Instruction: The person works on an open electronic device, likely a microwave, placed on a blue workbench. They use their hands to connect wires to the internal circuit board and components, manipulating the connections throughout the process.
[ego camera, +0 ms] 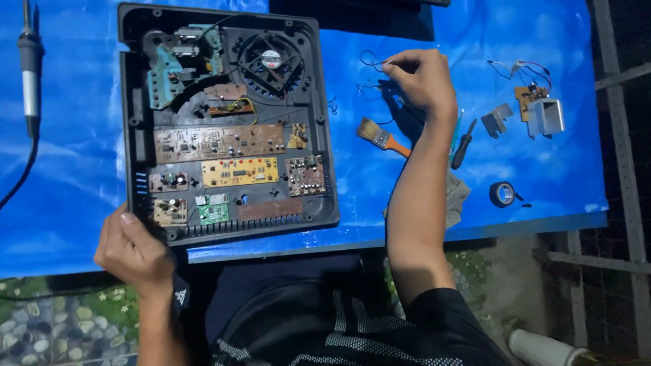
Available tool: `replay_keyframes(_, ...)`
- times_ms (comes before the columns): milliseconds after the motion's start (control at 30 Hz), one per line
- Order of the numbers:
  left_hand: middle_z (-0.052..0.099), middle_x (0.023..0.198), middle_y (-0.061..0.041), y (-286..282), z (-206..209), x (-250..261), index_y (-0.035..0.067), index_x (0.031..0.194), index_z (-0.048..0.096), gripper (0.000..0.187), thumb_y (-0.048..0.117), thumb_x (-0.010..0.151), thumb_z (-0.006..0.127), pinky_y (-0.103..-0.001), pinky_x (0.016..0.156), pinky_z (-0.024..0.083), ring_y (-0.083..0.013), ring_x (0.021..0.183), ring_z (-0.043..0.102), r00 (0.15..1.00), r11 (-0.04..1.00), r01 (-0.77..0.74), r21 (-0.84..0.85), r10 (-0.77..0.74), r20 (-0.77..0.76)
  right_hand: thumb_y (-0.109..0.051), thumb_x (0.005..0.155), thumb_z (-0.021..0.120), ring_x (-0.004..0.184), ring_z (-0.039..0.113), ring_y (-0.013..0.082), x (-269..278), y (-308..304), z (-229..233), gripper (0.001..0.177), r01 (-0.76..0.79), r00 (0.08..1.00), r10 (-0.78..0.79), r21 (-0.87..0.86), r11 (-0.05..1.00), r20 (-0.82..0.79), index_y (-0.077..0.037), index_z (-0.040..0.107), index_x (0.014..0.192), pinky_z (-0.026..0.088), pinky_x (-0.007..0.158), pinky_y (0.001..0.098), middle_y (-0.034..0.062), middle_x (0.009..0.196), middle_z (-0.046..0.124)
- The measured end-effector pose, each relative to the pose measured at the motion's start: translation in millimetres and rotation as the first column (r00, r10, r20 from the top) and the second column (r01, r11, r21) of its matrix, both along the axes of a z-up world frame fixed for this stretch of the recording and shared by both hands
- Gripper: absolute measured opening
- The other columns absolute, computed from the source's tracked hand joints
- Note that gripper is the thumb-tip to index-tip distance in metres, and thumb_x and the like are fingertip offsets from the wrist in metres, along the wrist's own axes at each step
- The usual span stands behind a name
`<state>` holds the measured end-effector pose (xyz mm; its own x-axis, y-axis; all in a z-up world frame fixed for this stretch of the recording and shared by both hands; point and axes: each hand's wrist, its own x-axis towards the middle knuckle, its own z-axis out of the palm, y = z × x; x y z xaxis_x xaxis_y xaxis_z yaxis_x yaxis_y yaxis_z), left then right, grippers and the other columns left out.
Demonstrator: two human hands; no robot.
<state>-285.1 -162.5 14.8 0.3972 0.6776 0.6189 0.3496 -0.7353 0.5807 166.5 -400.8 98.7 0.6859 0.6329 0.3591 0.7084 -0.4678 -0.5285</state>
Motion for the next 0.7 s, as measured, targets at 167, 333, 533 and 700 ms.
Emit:
replay_keyframes(167, 0.057, 0.075, -0.023, 0.8, -7.1, -2.2, -0.022, 0.096, 0.07, 0.03, -0.006, 0.109, 0.047, -0.038, 0.058, 0.031, -0.0256, 0.061, 0.039, 0.999, 1.0, -0.004, -0.006, 0.004, 0.043, -0.013, 0.09, 0.082, 0.064, 0.067, 0.0132, -0.4, 2.1, 0.9, 0.016, -0.019, 0.999, 0.019, 0.013, 1.0, 0.039, -0.001, 0.083, 0.101, 0.054, 0.055, 0.0279, 0.0086, 0.08, 0.077)
replay_keyframes(333, 0.054, 0.073, -0.02, -4.4, -1.0, -0.9, -0.016, 0.092, 0.066, 0.031, -0.003, 0.112, 0.045, -0.04, 0.06, 0.032, -0.0265, 0.061, 0.038, 0.999, 0.999, -0.036, -0.021, 0.037, 0.03, -0.014, 0.09, 0.082, 0.064, 0.066, 0.0126, 2.4, 1.9, -1.3, 0.017, -0.034, 0.999, 0.033, 0.031, 0.999, 0.03, -0.001, 0.083, 0.101, 0.053, 0.055, 0.0273, 0.0074, 0.079, 0.076)
replay_keyframes(533, 0.054, 0.072, -0.019, -2.5, -1.6, -0.5, -0.014, 0.094, 0.069, 0.033, 0.0, 0.112, 0.045, -0.04, 0.059, 0.031, -0.0259, 0.06, 0.038, 0.999, 0.999, -0.051, -0.009, 0.051, 0.012, -0.013, 0.09, 0.077, 0.068, 0.07, 0.0143, -4.2, 6.7, 4.4, 0.017, 0.048, 0.999, -0.048, -0.013, 0.999, 0.008, -0.004, 0.082, 0.103, 0.056, 0.058, 0.0286, 0.0083, 0.084, 0.078)
replay_keyframes(700, 0.053, 0.071, -0.018, 2.1, -10.2, 0.0, -0.011, 0.084, 0.062, 0.037, 0.001, 0.114, 0.045, -0.039, 0.059, 0.03, -0.0246, 0.059, 0.036, 0.999, 0.999, -0.044, -0.027, 0.045, 0.015, -0.009, 0.088, 0.076, 0.076, 0.073, 0.0183, -3.1, 8.2, 4.5, 0.024, 0.042, 0.998, -0.041, -0.005, 0.999, 0.045, -0.003, 0.08, 0.111, 0.06, 0.067, 0.0324, 0.0106, 0.091, 0.078)
